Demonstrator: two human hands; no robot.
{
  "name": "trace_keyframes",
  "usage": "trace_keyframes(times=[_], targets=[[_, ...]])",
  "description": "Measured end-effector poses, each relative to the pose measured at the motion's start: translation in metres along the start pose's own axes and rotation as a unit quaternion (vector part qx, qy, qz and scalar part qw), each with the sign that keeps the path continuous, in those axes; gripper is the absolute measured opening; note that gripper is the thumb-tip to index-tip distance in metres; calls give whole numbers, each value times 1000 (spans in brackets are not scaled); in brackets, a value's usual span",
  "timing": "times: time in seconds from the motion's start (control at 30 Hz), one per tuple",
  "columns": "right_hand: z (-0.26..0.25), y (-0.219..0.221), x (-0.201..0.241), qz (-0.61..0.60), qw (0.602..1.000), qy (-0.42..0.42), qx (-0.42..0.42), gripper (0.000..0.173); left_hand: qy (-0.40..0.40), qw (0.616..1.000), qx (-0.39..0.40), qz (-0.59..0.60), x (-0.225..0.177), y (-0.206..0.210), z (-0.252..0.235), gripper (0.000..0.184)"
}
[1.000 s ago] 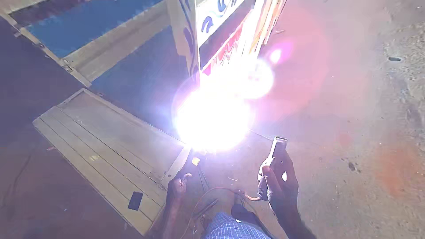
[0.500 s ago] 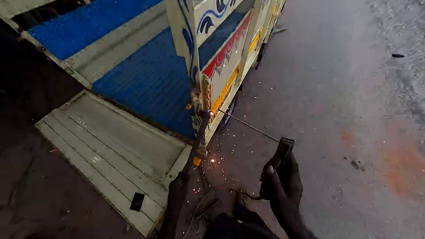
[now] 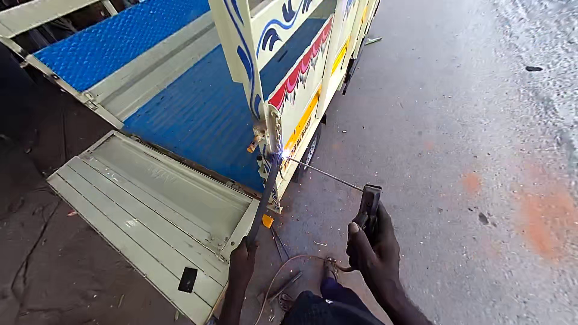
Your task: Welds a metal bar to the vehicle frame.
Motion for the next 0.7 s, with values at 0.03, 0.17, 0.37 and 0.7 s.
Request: trace_keyframes(times=[0.03, 0.17, 0.37, 0.7], targets=[[0, 0, 0, -7, 1000, 4, -1, 78, -3, 1000, 0, 5, 1, 0, 0, 58], [1, -3, -2, -27, 999, 16, -23, 77, -24, 999, -1, 22, -2, -1, 0, 51], [0, 1, 1, 7, 1000, 17, 12, 75, -10, 1000, 9, 4, -2, -1, 1, 51], [6, -5, -2, -28, 998, 30, -38, 73, -29, 1000, 1, -3, -5, -2, 2, 44]])
Point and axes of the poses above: each hand's wrist, its own z-axis away from the middle knuckle, its own y-axis out of the palm, x = y × z, the point moved 7 cm from there along -z, towards the middle knuckle, and after that the axes turned 14 degrees about y, right-handed, at the moved point
